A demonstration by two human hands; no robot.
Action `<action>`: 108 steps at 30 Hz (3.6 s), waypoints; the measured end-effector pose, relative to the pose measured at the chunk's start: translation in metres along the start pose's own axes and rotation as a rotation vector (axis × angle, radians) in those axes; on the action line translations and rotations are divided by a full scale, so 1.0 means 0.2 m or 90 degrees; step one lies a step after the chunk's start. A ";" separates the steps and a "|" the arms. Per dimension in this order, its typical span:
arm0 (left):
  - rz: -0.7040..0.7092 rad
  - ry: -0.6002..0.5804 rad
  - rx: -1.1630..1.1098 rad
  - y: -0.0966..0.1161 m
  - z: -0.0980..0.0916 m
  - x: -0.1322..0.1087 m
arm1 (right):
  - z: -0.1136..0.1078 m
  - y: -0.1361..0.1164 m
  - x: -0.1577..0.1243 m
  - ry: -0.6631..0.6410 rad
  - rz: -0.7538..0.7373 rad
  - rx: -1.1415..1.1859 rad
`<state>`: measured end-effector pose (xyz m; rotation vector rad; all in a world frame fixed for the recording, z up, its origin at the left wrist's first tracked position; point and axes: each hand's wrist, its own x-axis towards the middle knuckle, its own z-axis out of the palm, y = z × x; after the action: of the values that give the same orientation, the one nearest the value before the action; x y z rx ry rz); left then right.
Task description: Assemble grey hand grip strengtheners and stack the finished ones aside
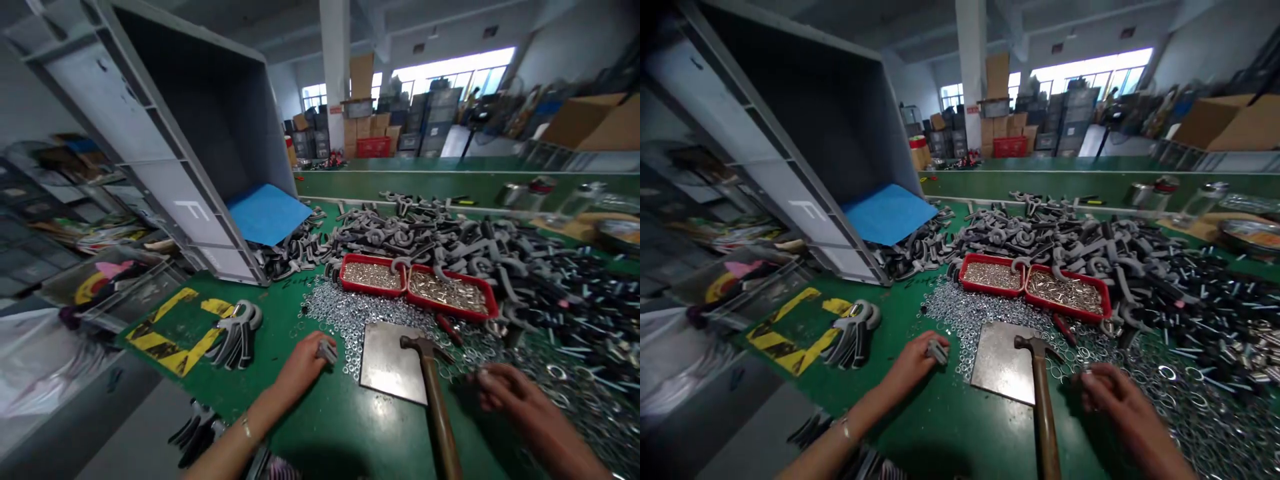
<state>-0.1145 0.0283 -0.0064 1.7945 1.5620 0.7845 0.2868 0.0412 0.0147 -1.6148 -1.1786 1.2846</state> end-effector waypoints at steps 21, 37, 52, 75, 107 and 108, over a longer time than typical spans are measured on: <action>-0.205 -0.057 -0.488 0.29 0.28 -0.11 | 0.73 0.00 -0.24 -0.344 0.190 0.524; -0.246 -0.115 -0.507 0.36 0.35 -0.12 | 0.65 -0.02 -0.26 -0.284 0.007 0.375; -0.159 -0.110 -0.502 0.27 0.30 -0.10 | 0.52 -0.07 -0.17 -0.216 -0.043 0.149; -0.195 -0.383 -0.647 0.41 0.37 -0.10 | 0.61 -0.08 -0.17 -0.200 -0.091 0.203; -0.204 -0.022 -0.529 0.30 0.38 -0.13 | 0.54 -0.13 -0.21 -0.177 -0.125 0.009; -0.205 -0.010 -0.520 0.30 0.38 -0.13 | 0.56 -0.13 -0.22 -0.171 -0.124 0.018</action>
<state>-0.0203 -0.0087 -0.0081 0.9299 1.2087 1.0402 0.1695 0.0081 0.0281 -1.2983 -1.4346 1.4123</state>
